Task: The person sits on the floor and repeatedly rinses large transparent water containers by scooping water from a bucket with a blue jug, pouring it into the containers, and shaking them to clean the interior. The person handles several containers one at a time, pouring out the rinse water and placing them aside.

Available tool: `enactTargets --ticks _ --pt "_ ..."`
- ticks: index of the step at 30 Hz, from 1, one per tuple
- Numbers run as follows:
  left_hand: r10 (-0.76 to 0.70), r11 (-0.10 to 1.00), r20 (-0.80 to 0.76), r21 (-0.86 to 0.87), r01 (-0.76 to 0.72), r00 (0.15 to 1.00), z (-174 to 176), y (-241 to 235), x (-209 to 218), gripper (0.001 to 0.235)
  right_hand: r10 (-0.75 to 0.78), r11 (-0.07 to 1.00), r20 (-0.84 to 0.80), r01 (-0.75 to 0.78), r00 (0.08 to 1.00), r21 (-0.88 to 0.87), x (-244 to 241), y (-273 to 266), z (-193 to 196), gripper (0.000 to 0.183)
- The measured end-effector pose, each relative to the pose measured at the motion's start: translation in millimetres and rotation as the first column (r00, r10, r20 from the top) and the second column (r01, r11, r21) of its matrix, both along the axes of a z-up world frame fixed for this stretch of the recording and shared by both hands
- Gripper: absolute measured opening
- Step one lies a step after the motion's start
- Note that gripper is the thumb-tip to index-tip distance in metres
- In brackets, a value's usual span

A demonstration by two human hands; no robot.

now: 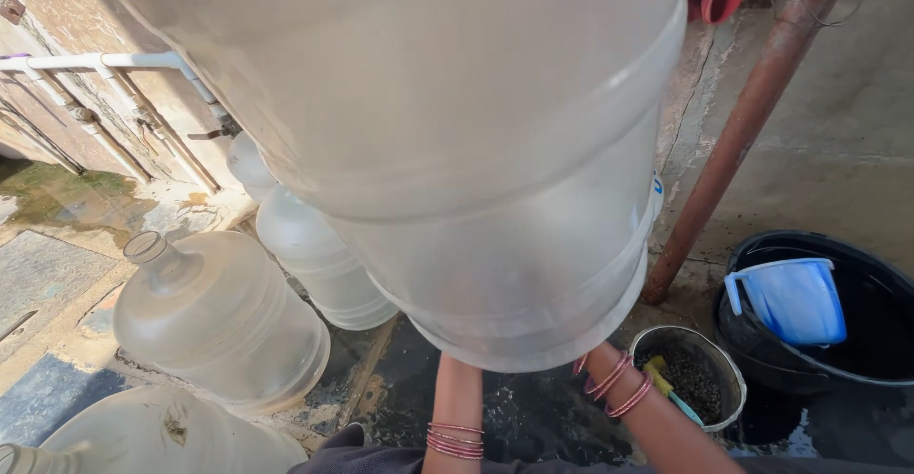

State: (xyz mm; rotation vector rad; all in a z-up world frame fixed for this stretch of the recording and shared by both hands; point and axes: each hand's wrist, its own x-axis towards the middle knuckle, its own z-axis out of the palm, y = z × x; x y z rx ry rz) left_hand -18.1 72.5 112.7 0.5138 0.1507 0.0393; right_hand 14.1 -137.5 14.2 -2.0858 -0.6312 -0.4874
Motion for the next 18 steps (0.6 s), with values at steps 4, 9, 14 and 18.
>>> enactTargets --ticks 4,9,14,18 --pt "0.055 0.997 0.091 -0.056 -0.050 0.994 55 39 2 0.059 -0.040 0.995 0.046 0.044 0.998 -0.086 -12 -50 88 0.054" --pt "0.030 0.998 0.247 0.047 -0.043 0.968 83 70 15 0.059 -0.114 0.941 -0.090 0.078 0.989 -0.329 -56 -72 182 0.056" --pt "0.008 0.997 0.118 0.078 -0.017 0.993 54 76 -6 0.071 -0.217 0.876 -0.179 0.111 0.960 -0.469 -83 -61 218 0.077" --pt "-0.009 0.999 0.162 -0.046 0.017 0.987 52 61 -12 0.079 -0.167 0.881 -0.201 0.055 0.965 -0.470 -92 -58 217 0.074"
